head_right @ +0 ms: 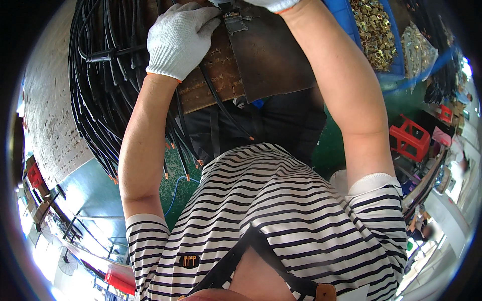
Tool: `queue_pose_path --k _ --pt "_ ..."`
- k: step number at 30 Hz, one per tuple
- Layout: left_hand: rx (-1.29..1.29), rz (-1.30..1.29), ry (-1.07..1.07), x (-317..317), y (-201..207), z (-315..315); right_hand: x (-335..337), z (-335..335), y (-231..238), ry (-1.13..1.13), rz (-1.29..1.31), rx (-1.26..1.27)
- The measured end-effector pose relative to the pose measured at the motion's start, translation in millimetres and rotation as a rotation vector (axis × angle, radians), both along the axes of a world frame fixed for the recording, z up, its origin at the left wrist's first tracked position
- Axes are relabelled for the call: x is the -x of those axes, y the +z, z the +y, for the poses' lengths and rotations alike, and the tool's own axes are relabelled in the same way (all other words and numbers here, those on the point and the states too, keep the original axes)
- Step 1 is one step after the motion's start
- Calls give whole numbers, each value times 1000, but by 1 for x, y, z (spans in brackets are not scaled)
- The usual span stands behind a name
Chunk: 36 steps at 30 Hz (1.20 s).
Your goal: Assembling metal connectors onto the ends of thick black cables using an electric screwdriver.
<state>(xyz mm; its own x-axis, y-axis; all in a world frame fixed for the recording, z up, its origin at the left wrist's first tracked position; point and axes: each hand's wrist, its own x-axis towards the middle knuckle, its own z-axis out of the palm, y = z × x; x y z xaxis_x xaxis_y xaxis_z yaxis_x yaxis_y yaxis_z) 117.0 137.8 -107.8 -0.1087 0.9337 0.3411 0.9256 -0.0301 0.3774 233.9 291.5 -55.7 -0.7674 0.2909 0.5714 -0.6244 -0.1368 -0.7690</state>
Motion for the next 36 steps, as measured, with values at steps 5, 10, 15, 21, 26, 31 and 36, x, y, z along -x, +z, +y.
queue_pose_path --k 5,10,15,21,26,31,36 --pt "38 46 15 -1 -2 0 -3 -11 -6 -52 1 63" --pt "25 62 -5 -1 -1 2 -3 -1 -18 -245 70 -199" --pt "57 93 22 -2 2 3 2 23 -29 -474 142 -654" --pt "89 142 19 0 0 1 -7 -8 -13 -424 -69 -302" --pt "-23 182 30 2 -15 3 -10 -13 -9 -326 -69 -35" --pt "-21 193 55 -1 -18 5 -9 -18 -4 -349 -92 33" --pt "-40 179 39 -1 -14 6 -35 -14 34 -426 116 -34"
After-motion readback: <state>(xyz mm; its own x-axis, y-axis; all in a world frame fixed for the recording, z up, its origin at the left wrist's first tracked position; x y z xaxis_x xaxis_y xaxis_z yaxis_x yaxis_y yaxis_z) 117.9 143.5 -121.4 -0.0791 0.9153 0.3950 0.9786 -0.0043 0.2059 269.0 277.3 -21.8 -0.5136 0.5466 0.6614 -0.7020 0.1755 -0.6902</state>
